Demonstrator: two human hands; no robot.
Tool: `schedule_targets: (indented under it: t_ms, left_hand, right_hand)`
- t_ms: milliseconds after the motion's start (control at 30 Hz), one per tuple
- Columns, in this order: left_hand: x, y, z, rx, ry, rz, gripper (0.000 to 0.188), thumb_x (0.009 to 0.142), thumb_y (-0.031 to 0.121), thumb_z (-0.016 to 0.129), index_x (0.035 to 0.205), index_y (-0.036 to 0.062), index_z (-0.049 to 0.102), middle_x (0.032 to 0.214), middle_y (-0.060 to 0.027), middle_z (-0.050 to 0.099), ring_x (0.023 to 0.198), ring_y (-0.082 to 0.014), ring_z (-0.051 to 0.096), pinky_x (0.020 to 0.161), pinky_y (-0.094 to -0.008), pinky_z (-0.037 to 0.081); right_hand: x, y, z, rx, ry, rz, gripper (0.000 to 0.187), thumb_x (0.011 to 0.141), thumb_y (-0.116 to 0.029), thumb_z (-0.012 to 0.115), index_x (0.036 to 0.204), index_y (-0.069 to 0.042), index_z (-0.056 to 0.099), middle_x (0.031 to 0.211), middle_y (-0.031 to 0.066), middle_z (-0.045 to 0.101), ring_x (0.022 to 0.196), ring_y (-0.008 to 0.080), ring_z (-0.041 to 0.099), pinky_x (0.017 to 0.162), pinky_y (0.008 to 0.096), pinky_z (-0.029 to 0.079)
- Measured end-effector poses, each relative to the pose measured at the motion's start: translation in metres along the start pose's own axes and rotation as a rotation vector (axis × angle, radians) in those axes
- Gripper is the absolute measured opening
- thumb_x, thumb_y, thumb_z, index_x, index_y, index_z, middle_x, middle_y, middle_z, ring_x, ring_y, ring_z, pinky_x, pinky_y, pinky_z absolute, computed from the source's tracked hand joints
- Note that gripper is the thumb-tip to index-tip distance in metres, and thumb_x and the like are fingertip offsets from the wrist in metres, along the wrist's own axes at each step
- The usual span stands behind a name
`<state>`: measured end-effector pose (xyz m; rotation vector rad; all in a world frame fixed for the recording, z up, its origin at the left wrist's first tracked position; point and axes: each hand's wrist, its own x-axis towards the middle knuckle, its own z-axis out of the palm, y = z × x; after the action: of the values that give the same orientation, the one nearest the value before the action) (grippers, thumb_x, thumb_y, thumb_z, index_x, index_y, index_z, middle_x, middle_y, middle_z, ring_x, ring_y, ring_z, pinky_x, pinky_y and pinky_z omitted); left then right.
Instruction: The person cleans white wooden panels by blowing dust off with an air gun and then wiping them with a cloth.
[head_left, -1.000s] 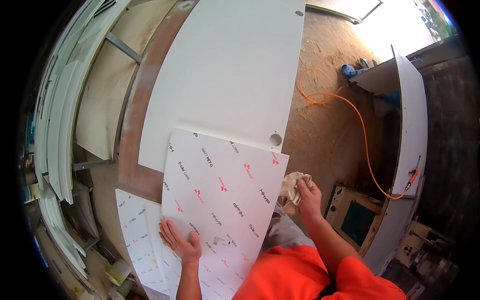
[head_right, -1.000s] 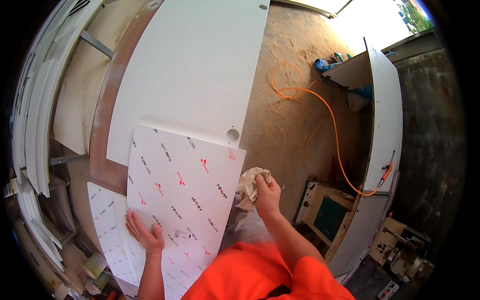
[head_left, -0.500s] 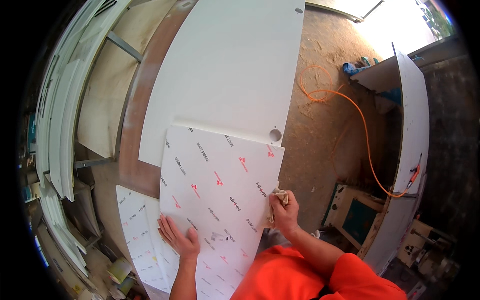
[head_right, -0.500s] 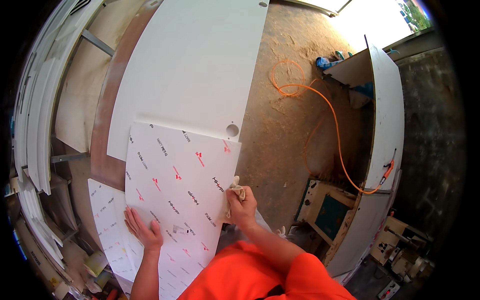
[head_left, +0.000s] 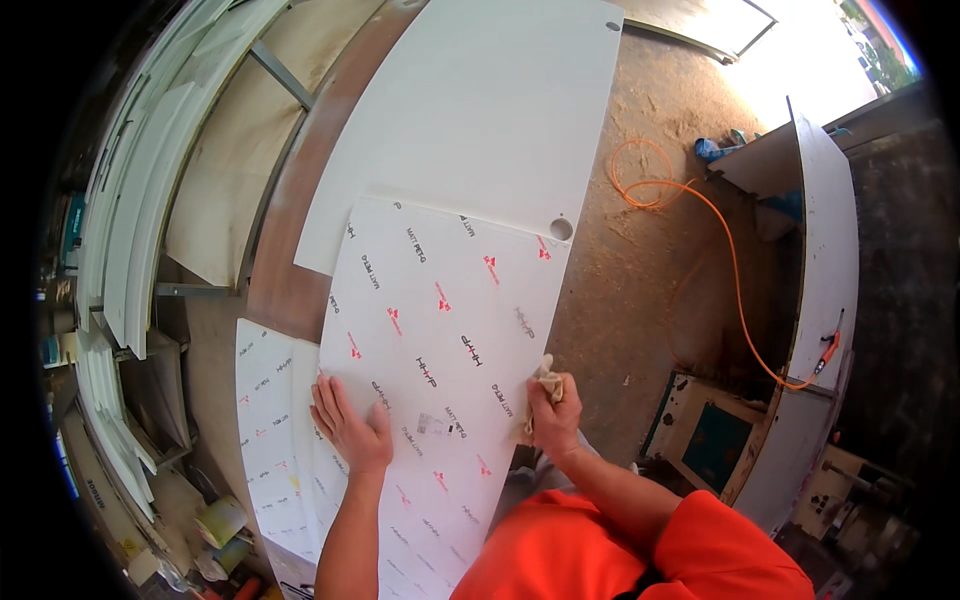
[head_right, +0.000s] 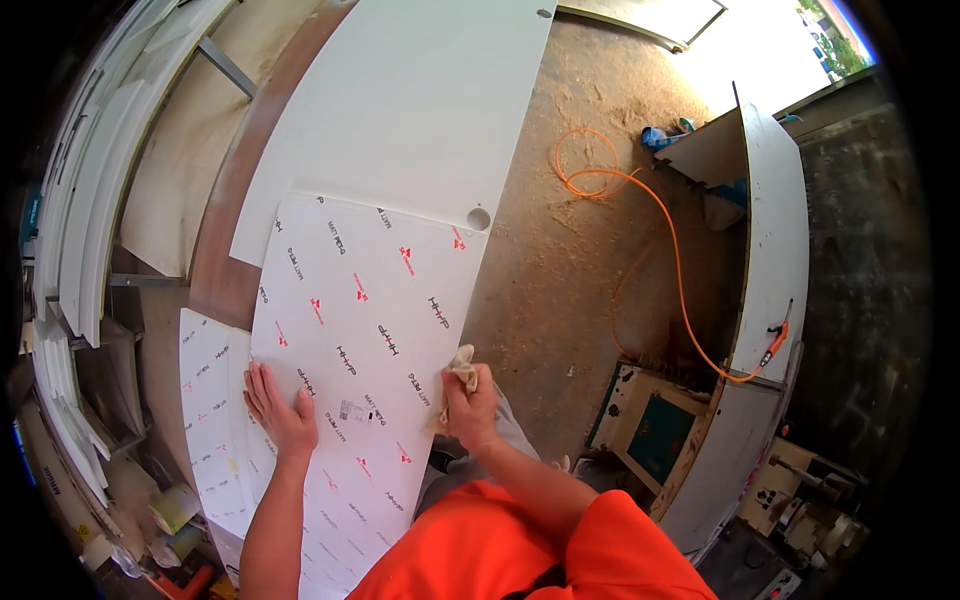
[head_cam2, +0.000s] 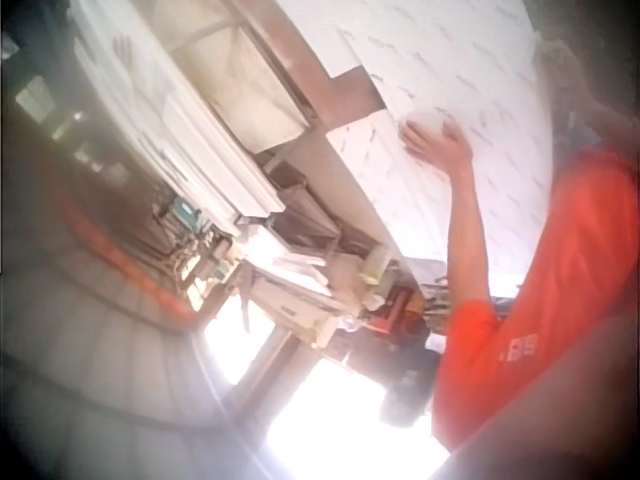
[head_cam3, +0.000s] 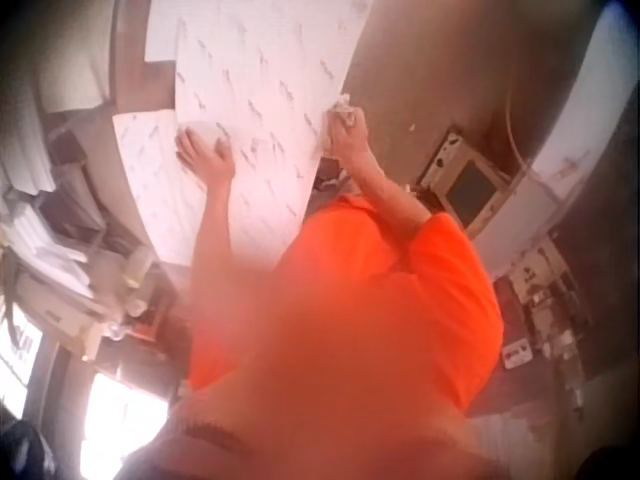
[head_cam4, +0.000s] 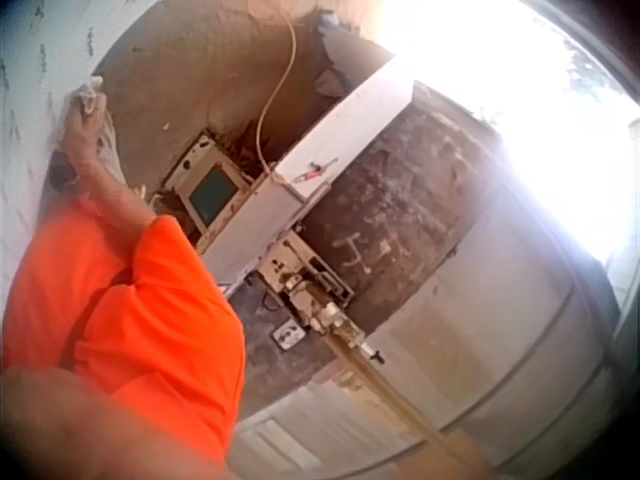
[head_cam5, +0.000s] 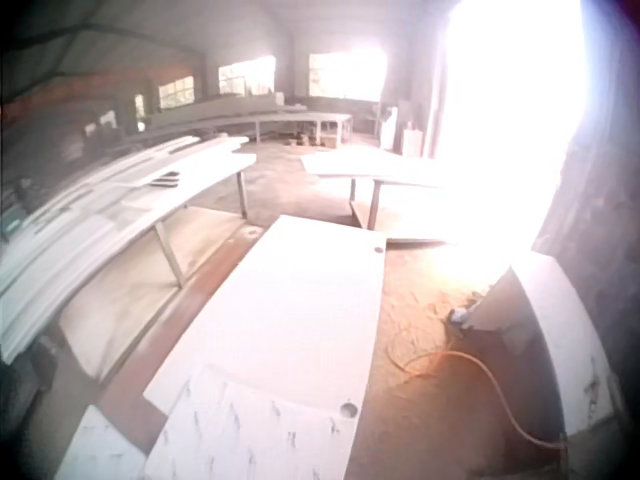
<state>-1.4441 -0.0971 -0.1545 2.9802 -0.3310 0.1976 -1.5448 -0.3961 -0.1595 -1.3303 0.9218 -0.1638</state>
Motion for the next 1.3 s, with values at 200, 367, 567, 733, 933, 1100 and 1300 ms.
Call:
schedule_targets:
  t_ms: [200, 367, 567, 733, 933, 1100, 1300]
  left_hand:
    - [-0.007, -0.009, 0.004, -0.183, 0.114, -0.025, 0.08, 0.093, 0.038, 0.072, 0.156, -0.0006, 0.041, 0.168, -0.0224, 0.032, 0.156, -0.0438, 0.026, 0.127, -0.0596, 0.018]
    - [-0.138, -0.054, -0.039, -0.41, 0.093, -0.092, 0.074, 0.096, 0.031, 0.072, 0.155, -0.0016, 0.041, 0.165, -0.0251, 0.035, 0.153, -0.0445, 0.031, 0.126, -0.0594, 0.022]
    - [-0.406, -0.168, -0.082, -0.017, 0.035, -0.19, 0.074, 0.099, 0.038, 0.064, 0.156, -0.0019, 0.041, 0.166, -0.0267, 0.033, 0.153, -0.0473, 0.03, 0.126, -0.061, 0.019]
    - [-0.427, -0.157, -0.096, -0.046, 0.068, -0.274, 0.074, 0.099, 0.041, 0.063, 0.155, -0.0025, 0.041, 0.166, -0.0256, 0.035, 0.154, -0.0465, 0.03, 0.126, -0.0616, 0.019]
    - [-0.451, -0.171, -0.096, -0.137, 0.26, -0.396, 0.064, 0.097, 0.031, 0.068, 0.149, -0.0009, 0.048, 0.161, -0.0244, 0.04, 0.15, -0.0449, 0.037, 0.123, -0.0605, 0.027]
    - [-0.536, -0.106, -0.123, -0.372, 0.416, -0.7, 0.05, 0.093, 0.014, 0.073, 0.138, -0.0002, 0.057, 0.146, -0.0225, 0.054, 0.133, -0.0421, 0.052, 0.112, -0.0526, 0.041]
    - [-0.595, 0.014, -0.125, -1.475, 0.33, -1.467, 0.03, 0.101, 0.025, 0.074, 0.103, -0.0024, 0.064, 0.08, -0.0051, 0.067, 0.065, -0.0092, 0.062, 0.059, -0.0261, 0.052]
  right_hand:
    - [-0.146, 0.092, -0.033, -0.172, -0.281, -0.125, 0.02, 0.095, -0.01, 0.079, 0.102, -0.007, 0.061, 0.088, 0.0001, 0.066, 0.081, 0.0064, 0.06, 0.072, 0.0282, 0.052]
    - [-0.053, 0.004, -0.007, -0.366, -0.139, -0.879, 0.018, 0.091, -0.008, 0.078, 0.104, -0.005, 0.067, 0.106, 0.0113, 0.072, 0.095, 0.0256, 0.07, 0.085, 0.0375, 0.055]
    - [-0.115, 0.08, -0.02, -0.939, -0.481, -1.31, 0.067, 0.1, -0.044, 0.063, 0.148, 0.002, 0.052, 0.161, 0.0218, 0.046, 0.153, 0.0438, 0.036, 0.126, 0.056, 0.026]
    - [-0.332, 0.206, -0.046, -0.911, -1.082, -1.484, 0.078, 0.097, -0.062, 0.062, 0.146, 0.0, 0.056, 0.162, 0.0207, 0.047, 0.156, 0.037, 0.035, 0.128, 0.0521, 0.024]
    - [-0.451, 0.237, -0.01, -0.873, -1.451, -1.629, 0.073, 0.095, -0.053, 0.064, 0.146, -0.002, 0.056, 0.162, 0.0177, 0.048, 0.156, 0.0303, 0.037, 0.13, 0.0459, 0.024]
    - [-0.313, 0.148, 0.039, -1.268, -1.022, -1.425, 0.08, 0.1, -0.053, 0.061, 0.15, 0.008, 0.048, 0.162, 0.0294, 0.04, 0.153, 0.0472, 0.034, 0.128, 0.0563, 0.022]
    - [-0.192, 0.081, 0.203, -1.352, -0.647, -1.299, 0.084, 0.105, -0.053, 0.055, 0.159, 0.007, 0.035, 0.168, 0.0268, 0.031, 0.158, 0.0424, 0.024, 0.13, 0.0511, 0.018]
